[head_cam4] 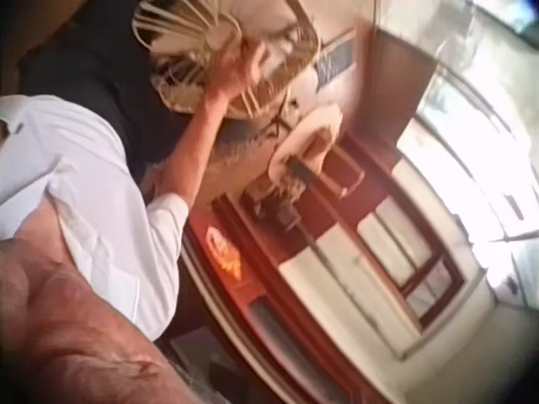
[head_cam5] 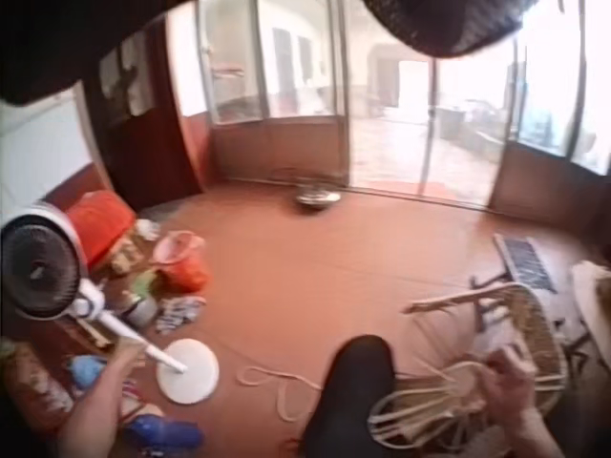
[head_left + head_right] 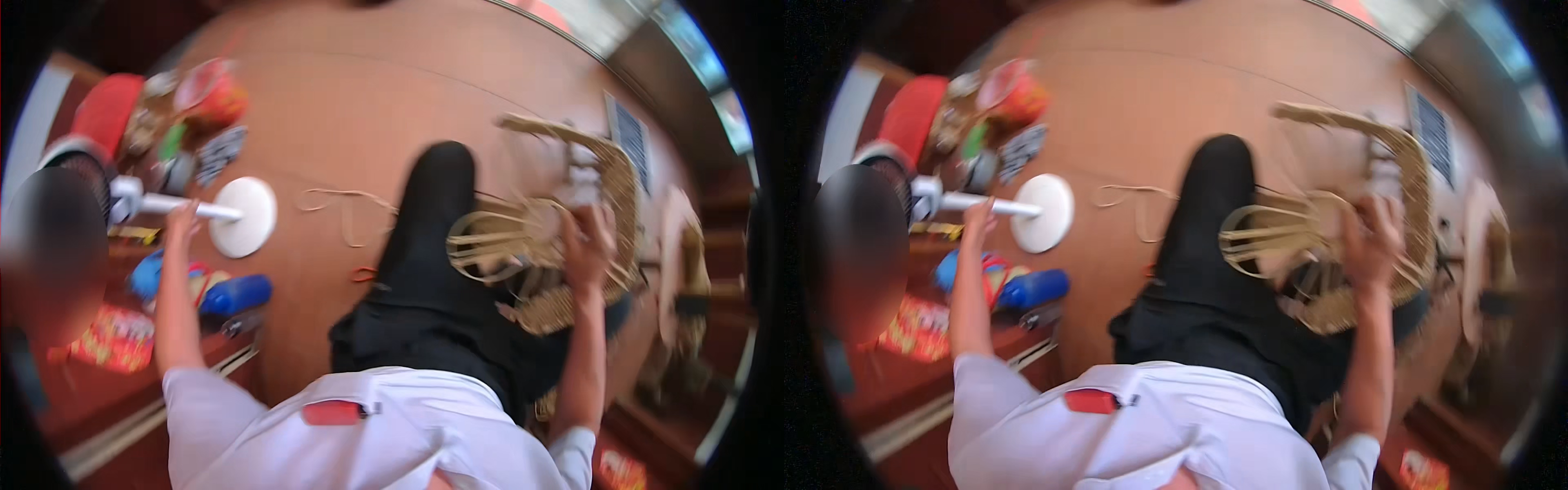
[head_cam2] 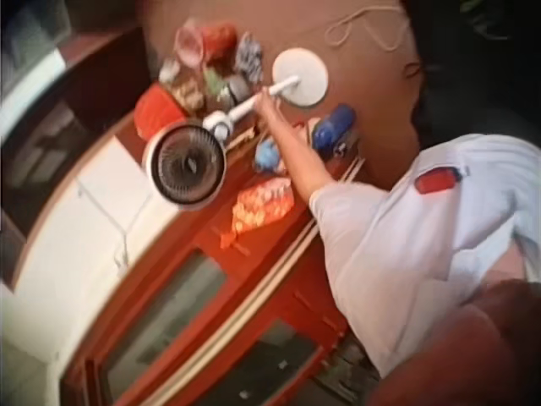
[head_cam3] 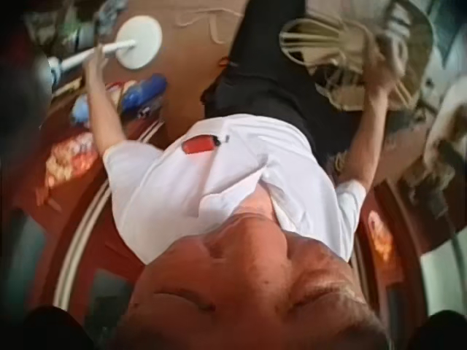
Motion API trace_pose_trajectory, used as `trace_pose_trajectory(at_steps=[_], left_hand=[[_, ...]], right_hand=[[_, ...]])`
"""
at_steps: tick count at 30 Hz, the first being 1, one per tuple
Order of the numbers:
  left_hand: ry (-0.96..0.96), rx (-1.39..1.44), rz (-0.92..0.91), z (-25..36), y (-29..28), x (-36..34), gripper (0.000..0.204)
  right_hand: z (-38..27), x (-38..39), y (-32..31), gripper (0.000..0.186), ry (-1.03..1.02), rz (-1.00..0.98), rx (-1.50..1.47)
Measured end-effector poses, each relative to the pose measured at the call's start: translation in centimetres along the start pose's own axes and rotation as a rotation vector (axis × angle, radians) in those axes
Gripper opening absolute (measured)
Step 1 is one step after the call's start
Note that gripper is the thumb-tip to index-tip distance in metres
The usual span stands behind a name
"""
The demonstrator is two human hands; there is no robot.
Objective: Weaving straw or wicker strips into a frame to create a decorative or functional object.
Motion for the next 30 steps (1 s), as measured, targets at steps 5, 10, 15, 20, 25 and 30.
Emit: trace_pose_trajectory(at_steps=[5, 10, 15, 20, 25, 30], left_hand=[[0.748, -0.244, -0.363, 18.6, 4.8, 17.2, 0.016], [1.26, -0.361, -0.662, 26.1, 18.8, 35.7, 0.025], [1.591, -0.459, -0.561, 26.4, 25.7, 38.7, 0.031], [1.713, -0.458, -0.761, 25.9, 28.8, 38.1, 0.02], [1.583, -0.446, -0.858, 27.5, 30.1, 37.8, 0.015], [1.527, -0.474, -0.922, 27.6, 30.1, 37.8, 0.013]], right_hand=[[-8.4, 11.6, 11.4, 0.017, 0.317, -0.019, -0.3], [-9.6, 12.8, 12.9, 0.013, 0.333, -0.006, -0.368], [-10.1, 13.5, 12.3, 0.014, 0.297, 0.035, -0.341], [-10.3, 14.3, 12.4, 0.014, 0.308, 0.047, -0.361], [-10.1, 14.1, 12.3, 0.015, 0.295, 0.064, -0.375], [-10.1, 14.4, 12.8, 0.013, 0.289, 0.055, -0.386]])
Point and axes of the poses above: each hand's wrist, its own x-axis away from the middle knuckle, its own y-axis out of the palm, z = x × y, the point moved 2 cm from there along -x, towards the middle knuckle, and after that the axes turned 11 degrees about y, right-handed, at the moved point
